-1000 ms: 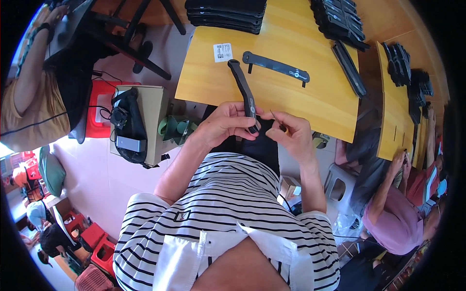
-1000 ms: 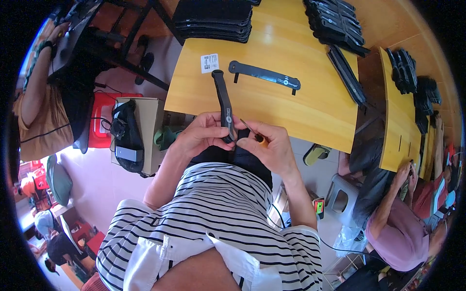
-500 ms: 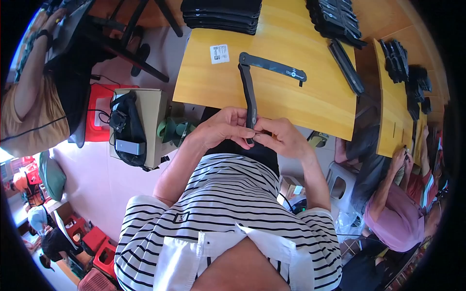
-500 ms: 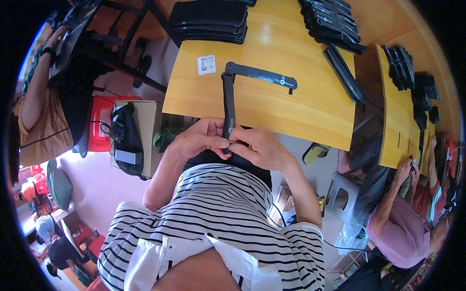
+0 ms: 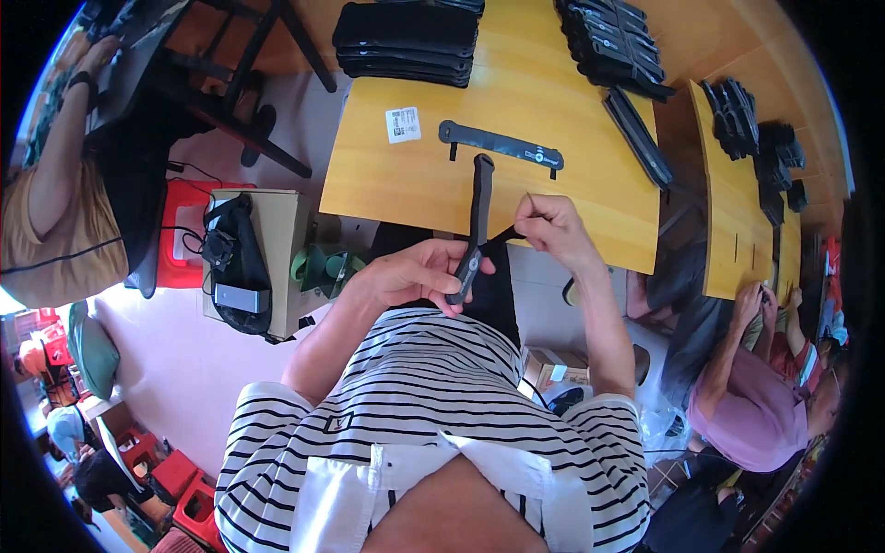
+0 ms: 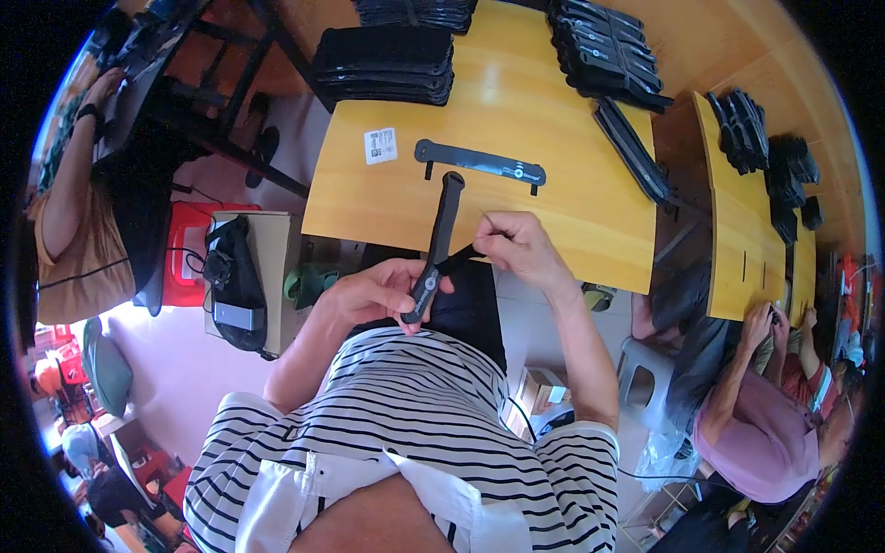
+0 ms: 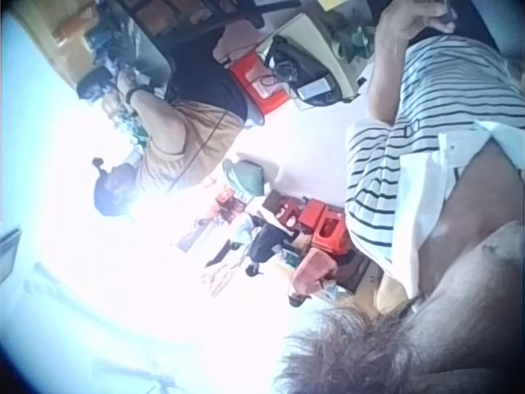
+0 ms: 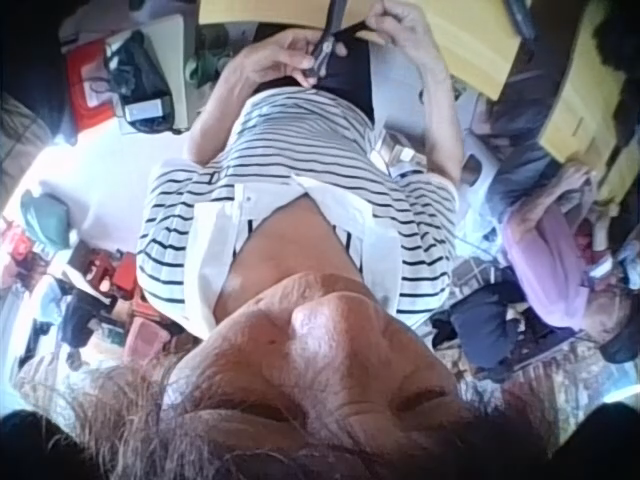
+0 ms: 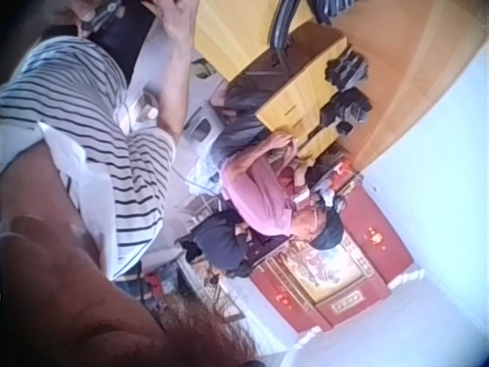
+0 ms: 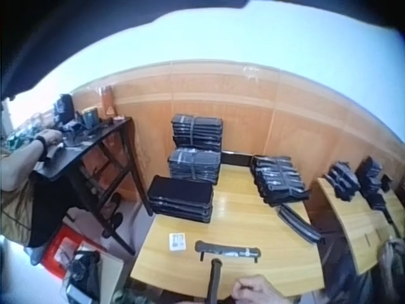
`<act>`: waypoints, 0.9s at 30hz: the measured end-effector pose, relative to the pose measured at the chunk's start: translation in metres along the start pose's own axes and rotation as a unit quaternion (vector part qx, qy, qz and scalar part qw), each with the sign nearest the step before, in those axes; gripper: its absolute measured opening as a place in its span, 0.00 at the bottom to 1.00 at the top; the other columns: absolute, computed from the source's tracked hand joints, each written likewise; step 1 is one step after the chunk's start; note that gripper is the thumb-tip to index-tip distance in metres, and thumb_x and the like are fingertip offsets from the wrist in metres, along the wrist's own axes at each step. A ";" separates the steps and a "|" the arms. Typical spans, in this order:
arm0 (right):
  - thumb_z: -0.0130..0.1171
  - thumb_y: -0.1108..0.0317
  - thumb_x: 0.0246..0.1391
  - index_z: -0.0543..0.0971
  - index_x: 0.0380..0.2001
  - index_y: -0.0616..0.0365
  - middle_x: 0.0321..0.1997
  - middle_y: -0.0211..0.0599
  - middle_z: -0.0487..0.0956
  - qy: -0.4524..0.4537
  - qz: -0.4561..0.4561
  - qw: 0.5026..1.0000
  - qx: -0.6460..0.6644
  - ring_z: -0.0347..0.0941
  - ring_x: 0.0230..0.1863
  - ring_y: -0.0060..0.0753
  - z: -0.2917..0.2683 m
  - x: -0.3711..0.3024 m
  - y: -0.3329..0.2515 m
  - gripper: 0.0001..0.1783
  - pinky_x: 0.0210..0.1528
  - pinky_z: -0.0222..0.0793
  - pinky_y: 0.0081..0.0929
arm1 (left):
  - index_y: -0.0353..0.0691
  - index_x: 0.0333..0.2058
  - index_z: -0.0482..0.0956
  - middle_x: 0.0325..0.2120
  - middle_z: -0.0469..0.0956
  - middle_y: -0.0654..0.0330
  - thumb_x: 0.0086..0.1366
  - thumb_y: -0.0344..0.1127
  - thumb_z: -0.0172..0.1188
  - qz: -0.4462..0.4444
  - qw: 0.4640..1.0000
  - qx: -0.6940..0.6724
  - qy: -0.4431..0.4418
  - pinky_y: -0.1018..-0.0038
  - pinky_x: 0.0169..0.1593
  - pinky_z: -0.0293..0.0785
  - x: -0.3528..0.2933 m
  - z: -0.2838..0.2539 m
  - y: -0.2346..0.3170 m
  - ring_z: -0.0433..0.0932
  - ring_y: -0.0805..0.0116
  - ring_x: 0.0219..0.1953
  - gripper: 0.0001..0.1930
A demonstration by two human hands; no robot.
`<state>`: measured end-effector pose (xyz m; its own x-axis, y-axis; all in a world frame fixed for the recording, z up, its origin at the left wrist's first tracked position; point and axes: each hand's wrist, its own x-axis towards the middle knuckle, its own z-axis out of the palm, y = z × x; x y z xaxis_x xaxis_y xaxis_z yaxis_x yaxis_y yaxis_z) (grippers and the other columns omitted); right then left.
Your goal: Assembling and inspecting black leather straps by attaching metal hardware using a screwdriver.
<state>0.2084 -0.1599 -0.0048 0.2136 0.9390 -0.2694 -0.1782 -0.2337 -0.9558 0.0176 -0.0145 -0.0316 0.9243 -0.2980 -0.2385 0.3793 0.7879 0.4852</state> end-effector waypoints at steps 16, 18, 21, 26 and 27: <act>0.54 0.75 0.51 0.72 0.27 0.64 0.18 0.28 0.70 0.259 -0.188 0.943 -0.091 0.65 0.16 0.15 0.048 -0.014 0.006 0.04 0.19 0.58 0.13 | 0.33 0.41 0.70 0.26 0.73 0.58 0.66 0.45 0.44 0.087 0.993 -0.060 0.059 0.75 0.31 0.77 0.024 0.007 -0.008 0.75 0.72 0.26 0.18; 0.53 0.74 0.53 0.72 0.28 0.63 0.17 0.26 0.70 0.293 -0.178 0.939 0.001 0.62 0.14 0.13 0.056 -0.009 0.008 0.04 0.16 0.55 0.12 | 0.34 0.40 0.71 0.26 0.74 0.58 0.66 0.45 0.46 0.088 0.991 -0.040 0.091 0.76 0.31 0.77 0.025 0.019 -0.005 0.76 0.74 0.27 0.18; 0.49 0.68 0.57 0.69 0.26 0.59 0.18 0.27 0.69 0.395 -0.162 0.892 0.151 0.55 0.10 0.13 0.054 0.001 0.006 0.08 0.12 0.46 0.12 | 0.35 0.40 0.72 0.28 0.76 0.58 0.65 0.45 0.47 0.088 0.991 -0.011 0.099 0.78 0.32 0.78 0.033 0.025 -0.009 0.77 0.76 0.29 0.17; 0.52 0.68 0.55 0.70 0.25 0.56 0.16 0.24 0.68 0.357 -0.171 0.884 0.250 0.54 0.09 0.13 0.012 0.014 0.002 0.07 0.11 0.46 0.13 | 0.33 0.40 0.72 0.27 0.78 0.57 0.65 0.43 0.49 0.073 0.995 -0.061 0.020 0.79 0.31 0.76 0.053 0.036 -0.006 0.77 0.74 0.26 0.17; 0.52 0.68 0.54 0.70 0.25 0.55 0.16 0.23 0.67 0.382 -0.140 0.871 0.274 0.54 0.10 0.13 -0.001 0.018 -0.004 0.06 0.11 0.46 0.13 | 0.33 0.40 0.72 0.27 0.77 0.57 0.64 0.43 0.49 0.060 0.996 -0.071 0.012 0.79 0.30 0.75 0.056 0.037 -0.006 0.77 0.74 0.26 0.17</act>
<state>0.2139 -0.1421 -0.0058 0.8627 0.4482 -0.2345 -0.4033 0.3297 -0.8536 0.0685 -0.0563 -0.0165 0.9606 -0.1853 -0.2071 0.2545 0.8859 0.3878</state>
